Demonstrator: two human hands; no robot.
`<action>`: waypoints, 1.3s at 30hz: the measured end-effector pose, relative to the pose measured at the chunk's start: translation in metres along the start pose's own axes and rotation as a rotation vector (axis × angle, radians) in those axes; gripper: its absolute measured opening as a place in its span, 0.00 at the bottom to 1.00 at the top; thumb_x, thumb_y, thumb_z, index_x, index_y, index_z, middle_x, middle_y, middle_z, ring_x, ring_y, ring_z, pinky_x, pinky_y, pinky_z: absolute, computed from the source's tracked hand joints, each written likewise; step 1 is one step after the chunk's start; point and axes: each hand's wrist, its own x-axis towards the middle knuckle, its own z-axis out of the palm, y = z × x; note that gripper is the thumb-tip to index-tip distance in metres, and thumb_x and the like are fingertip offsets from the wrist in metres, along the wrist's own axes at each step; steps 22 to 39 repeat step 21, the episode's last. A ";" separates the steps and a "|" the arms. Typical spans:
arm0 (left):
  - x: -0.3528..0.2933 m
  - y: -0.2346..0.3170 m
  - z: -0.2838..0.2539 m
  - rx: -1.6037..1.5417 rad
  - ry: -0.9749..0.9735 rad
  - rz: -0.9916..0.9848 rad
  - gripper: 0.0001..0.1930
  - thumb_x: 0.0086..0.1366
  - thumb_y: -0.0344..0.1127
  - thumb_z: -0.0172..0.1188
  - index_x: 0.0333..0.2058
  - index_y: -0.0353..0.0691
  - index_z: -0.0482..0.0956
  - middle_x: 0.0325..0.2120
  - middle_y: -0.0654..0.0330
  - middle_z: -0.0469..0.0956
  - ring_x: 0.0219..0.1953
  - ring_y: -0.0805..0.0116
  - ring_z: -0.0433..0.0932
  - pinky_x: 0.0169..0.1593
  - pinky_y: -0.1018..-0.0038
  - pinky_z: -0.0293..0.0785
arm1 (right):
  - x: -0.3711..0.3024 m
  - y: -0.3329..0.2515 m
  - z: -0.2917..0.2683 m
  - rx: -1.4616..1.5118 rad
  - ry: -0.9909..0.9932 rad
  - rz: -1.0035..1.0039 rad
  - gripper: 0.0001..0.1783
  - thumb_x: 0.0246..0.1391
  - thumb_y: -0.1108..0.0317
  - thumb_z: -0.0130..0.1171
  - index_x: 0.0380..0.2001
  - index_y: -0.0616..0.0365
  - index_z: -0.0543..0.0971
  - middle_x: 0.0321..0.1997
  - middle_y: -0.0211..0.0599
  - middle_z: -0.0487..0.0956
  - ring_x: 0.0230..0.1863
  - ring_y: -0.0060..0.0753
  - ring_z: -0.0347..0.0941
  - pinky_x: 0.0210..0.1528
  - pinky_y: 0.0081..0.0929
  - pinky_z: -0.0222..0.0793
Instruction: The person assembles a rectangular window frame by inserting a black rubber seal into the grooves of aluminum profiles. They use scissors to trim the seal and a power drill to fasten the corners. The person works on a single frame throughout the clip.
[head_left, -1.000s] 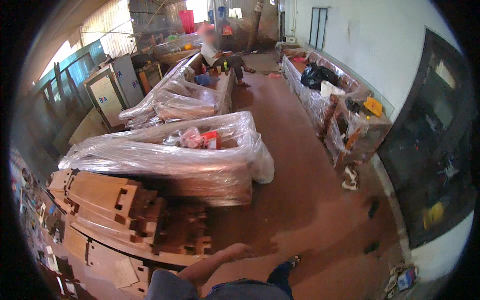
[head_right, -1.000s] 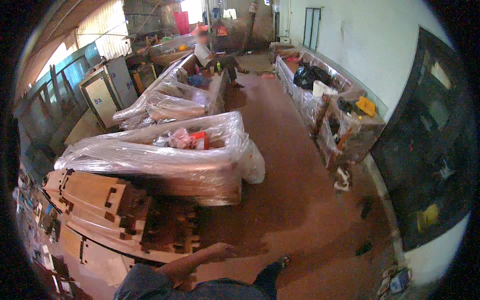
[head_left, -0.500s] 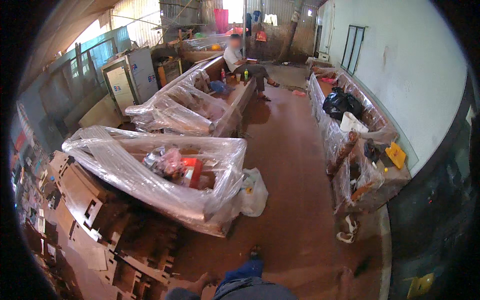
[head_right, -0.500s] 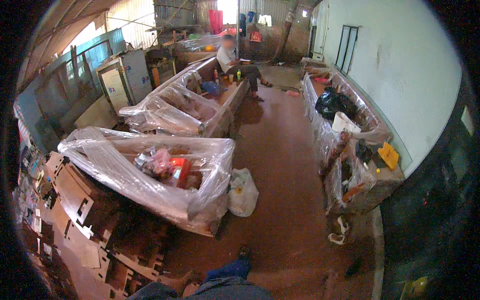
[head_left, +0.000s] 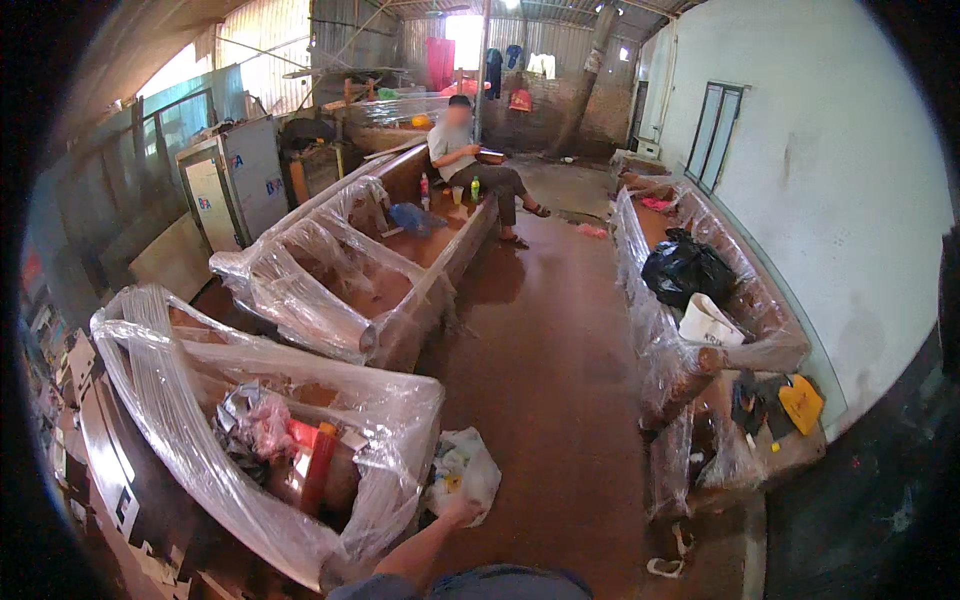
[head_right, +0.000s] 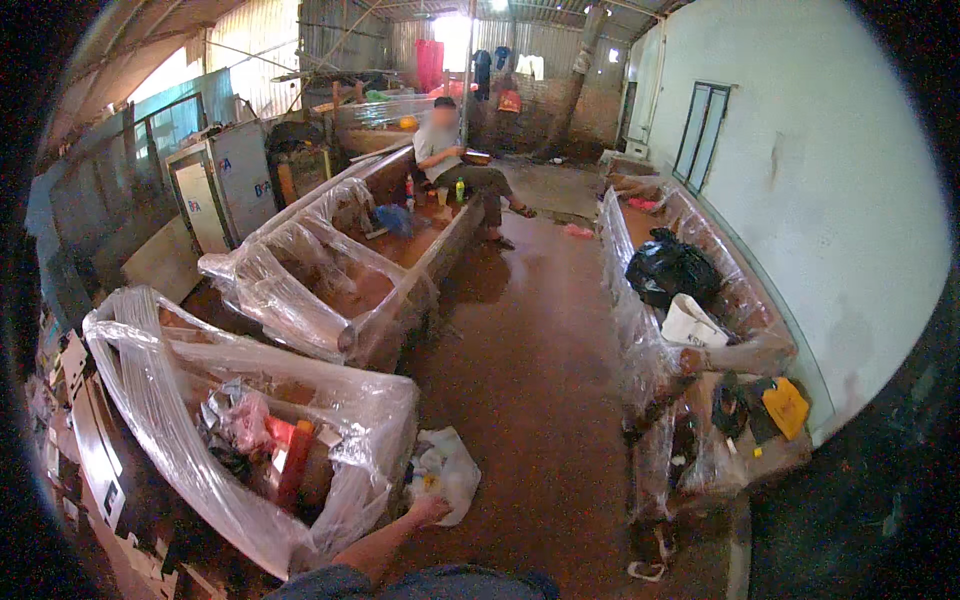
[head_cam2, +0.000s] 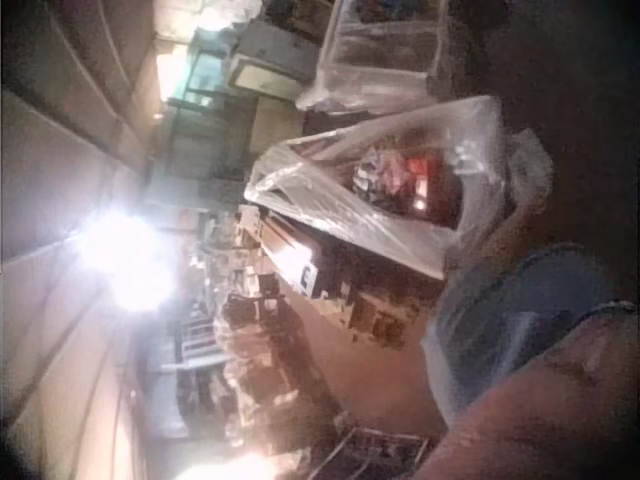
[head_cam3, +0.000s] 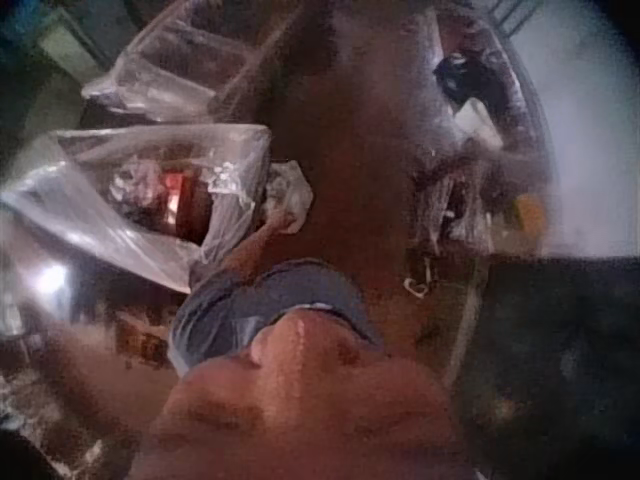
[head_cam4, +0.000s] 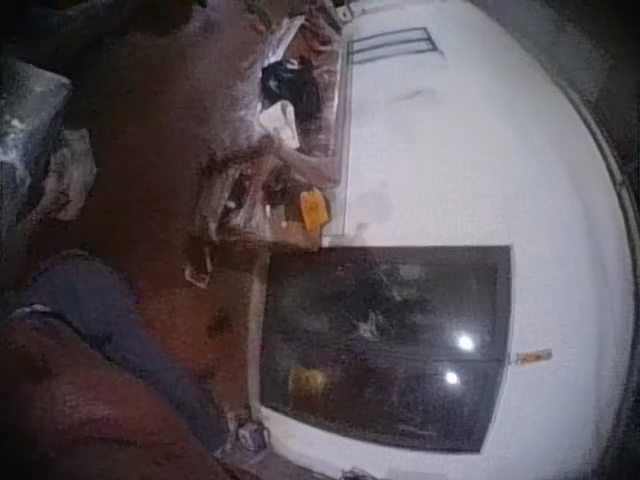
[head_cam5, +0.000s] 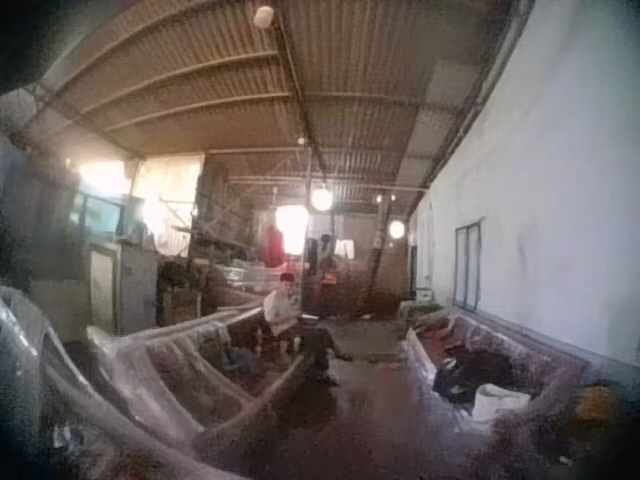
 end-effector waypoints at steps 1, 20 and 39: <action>0.019 0.030 -0.029 -0.169 0.038 -0.016 0.25 0.72 0.57 0.64 0.56 0.45 0.88 0.45 0.51 0.89 0.42 0.52 0.89 0.49 0.57 0.84 | 0.022 -0.012 0.005 0.005 -0.009 0.009 0.15 0.68 0.59 0.62 0.37 0.61 0.84 0.30 0.38 0.83 0.30 0.37 0.79 0.34 0.40 0.76; 0.221 0.021 -0.056 -0.230 -0.024 -0.740 0.44 0.69 0.57 0.66 0.78 0.51 0.61 0.65 0.44 0.77 0.65 0.43 0.79 0.64 0.55 0.79 | 0.506 -0.325 0.161 -0.130 -0.129 -0.191 0.19 0.66 0.56 0.67 0.44 0.65 0.86 0.33 0.40 0.85 0.33 0.41 0.81 0.38 0.41 0.78; 0.227 0.026 -0.030 -0.288 -0.089 -0.773 0.44 0.69 0.57 0.66 0.78 0.51 0.61 0.65 0.44 0.77 0.65 0.43 0.79 0.64 0.55 0.79 | 0.537 -0.333 0.169 -0.216 -0.111 -0.266 0.20 0.66 0.56 0.67 0.44 0.65 0.86 0.33 0.40 0.85 0.33 0.41 0.81 0.38 0.41 0.78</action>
